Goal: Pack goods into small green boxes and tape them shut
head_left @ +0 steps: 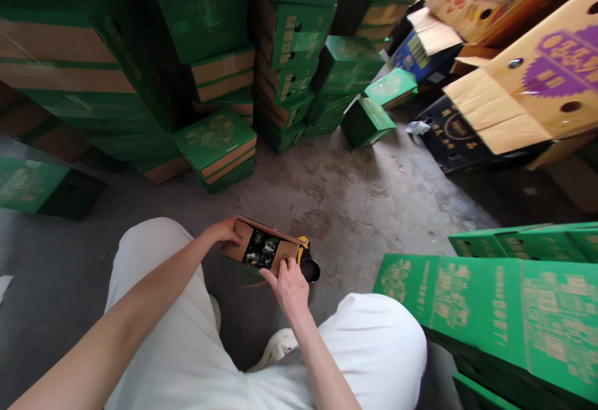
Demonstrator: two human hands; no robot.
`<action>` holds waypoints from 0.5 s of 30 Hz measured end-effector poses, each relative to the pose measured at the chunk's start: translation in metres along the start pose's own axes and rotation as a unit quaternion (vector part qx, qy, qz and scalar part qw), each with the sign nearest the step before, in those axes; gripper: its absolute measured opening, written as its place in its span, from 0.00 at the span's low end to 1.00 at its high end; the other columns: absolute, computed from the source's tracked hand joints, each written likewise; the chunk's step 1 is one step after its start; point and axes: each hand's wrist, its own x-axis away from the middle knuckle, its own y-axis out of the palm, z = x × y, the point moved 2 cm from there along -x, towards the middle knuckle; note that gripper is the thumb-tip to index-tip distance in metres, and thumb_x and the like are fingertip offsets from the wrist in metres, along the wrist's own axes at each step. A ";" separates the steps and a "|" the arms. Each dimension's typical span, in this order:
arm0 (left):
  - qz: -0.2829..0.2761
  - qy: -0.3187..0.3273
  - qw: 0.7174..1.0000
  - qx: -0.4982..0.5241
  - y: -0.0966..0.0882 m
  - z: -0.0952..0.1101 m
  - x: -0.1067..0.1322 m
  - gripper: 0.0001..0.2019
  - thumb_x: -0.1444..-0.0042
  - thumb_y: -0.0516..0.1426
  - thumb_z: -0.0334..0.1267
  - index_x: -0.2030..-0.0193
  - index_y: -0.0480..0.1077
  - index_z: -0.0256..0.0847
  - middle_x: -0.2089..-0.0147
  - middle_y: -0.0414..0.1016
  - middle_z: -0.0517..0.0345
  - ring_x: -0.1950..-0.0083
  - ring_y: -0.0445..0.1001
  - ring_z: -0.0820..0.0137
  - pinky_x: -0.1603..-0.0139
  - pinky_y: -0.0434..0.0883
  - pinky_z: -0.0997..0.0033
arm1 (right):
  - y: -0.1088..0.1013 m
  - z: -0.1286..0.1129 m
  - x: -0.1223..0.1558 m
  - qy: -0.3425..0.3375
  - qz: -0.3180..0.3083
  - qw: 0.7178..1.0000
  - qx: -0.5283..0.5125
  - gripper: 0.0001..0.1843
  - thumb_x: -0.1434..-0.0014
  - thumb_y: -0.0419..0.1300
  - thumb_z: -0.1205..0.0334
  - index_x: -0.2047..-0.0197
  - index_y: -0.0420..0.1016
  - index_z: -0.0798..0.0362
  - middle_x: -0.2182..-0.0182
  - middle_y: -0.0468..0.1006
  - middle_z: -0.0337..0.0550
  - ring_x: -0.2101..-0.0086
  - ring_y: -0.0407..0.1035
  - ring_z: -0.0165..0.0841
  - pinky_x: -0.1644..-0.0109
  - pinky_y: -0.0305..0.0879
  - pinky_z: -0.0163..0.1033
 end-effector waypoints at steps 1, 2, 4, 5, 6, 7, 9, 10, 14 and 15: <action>-0.002 -0.009 1.000 -0.004 0.000 0.001 0.000 0.46 0.61 0.73 0.41 0.33 0.62 0.43 0.38 0.76 0.42 0.44 0.79 0.48 0.58 0.81 0.62 | 0.003 -0.001 -0.008 0.011 0.001 1.000 0.011 0.34 0.31 0.51 0.32 0.51 0.77 0.57 0.53 0.76 0.59 0.54 0.72 0.45 0.52 0.70 0.44; -0.004 -0.021 1.000 -0.005 0.000 0.003 0.001 0.48 0.60 0.73 0.42 0.31 0.60 0.44 0.37 0.74 0.42 0.44 0.79 0.48 0.58 0.81 0.62 | 0.007 -0.002 -0.018 0.020 0.002 1.000 0.019 0.32 0.30 0.51 0.34 0.50 0.77 0.57 0.53 0.76 0.59 0.54 0.71 0.46 0.51 0.69 0.45; -0.002 -0.049 0.999 0.000 -0.002 0.004 0.002 0.49 0.57 0.72 0.48 0.28 0.57 0.47 0.32 0.70 0.41 0.43 0.78 0.46 0.60 0.81 0.61 | 0.016 -0.006 -0.036 0.022 0.012 0.999 0.025 0.28 0.29 0.54 0.39 0.48 0.76 0.57 0.52 0.76 0.59 0.51 0.69 0.49 0.47 0.66 0.50; -0.004 -0.058 0.998 0.009 -0.003 0.004 0.004 0.48 0.54 0.70 0.52 0.28 0.56 0.48 0.30 0.67 0.41 0.42 0.78 0.45 0.61 0.81 0.60 | 0.020 -0.007 -0.043 0.014 0.023 0.999 0.022 0.27 0.29 0.55 0.41 0.47 0.76 0.57 0.51 0.76 0.59 0.50 0.68 0.50 0.44 0.64 0.53; -0.013 -0.059 0.998 0.021 -0.004 0.004 0.004 0.48 0.52 0.69 0.56 0.27 0.56 0.49 0.28 0.65 0.40 0.41 0.77 0.44 0.62 0.82 0.60 | 0.025 -0.009 -0.048 0.005 0.038 0.999 0.015 0.25 0.29 0.55 0.43 0.46 0.76 0.56 0.50 0.76 0.59 0.49 0.66 0.51 0.42 0.62 0.55; -0.025 -0.056 0.998 0.032 -0.004 0.003 0.005 0.49 0.52 0.69 0.58 0.27 0.55 0.49 0.28 0.64 0.40 0.40 0.76 0.43 0.62 0.82 0.59 | 0.030 -0.010 -0.050 -0.003 0.055 0.998 0.006 0.23 0.28 0.55 0.44 0.46 0.76 0.55 0.49 0.76 0.58 0.48 0.66 0.50 0.39 0.60 0.56; -0.056 -0.046 0.996 0.043 -0.002 -0.001 0.004 0.58 0.59 0.72 0.58 0.24 0.51 0.50 0.28 0.64 0.37 0.38 0.74 0.42 0.60 0.82 0.58 | 0.039 -0.010 -0.051 -0.008 0.092 0.996 -0.013 0.20 0.28 0.55 0.46 0.46 0.77 0.53 0.48 0.76 0.55 0.47 0.64 0.49 0.37 0.56 0.56; -0.065 -0.038 0.996 0.041 0.000 -0.005 0.003 0.64 0.64 0.75 0.55 0.23 0.48 0.50 0.28 0.64 0.36 0.38 0.74 0.42 0.58 0.82 0.58 | 0.043 -0.009 -0.050 -0.009 0.108 0.994 -0.021 0.20 0.27 0.55 0.47 0.46 0.77 0.52 0.48 0.77 0.55 0.47 0.64 0.48 0.36 0.56 0.56; -0.012 0.030 0.999 0.030 0.011 -0.018 -0.006 0.74 0.70 0.77 0.47 0.20 0.38 0.46 0.30 0.67 0.36 0.35 0.72 0.43 0.47 0.79 0.52 | 0.051 -0.008 -0.050 -0.020 0.148 0.988 -0.036 0.16 0.28 0.57 0.51 0.46 0.78 0.52 0.48 0.77 0.54 0.47 0.64 0.48 0.35 0.54 0.57; 0.005 0.057 0.998 0.032 0.014 -0.019 -0.007 0.74 0.69 0.77 0.46 0.20 0.37 0.45 0.31 0.68 0.38 0.34 0.71 0.44 0.44 0.77 0.51 | 0.051 -0.009 -0.051 -0.023 0.154 0.987 -0.038 0.16 0.28 0.57 0.52 0.46 0.78 0.51 0.48 0.77 0.53 0.47 0.65 0.48 0.35 0.53 0.57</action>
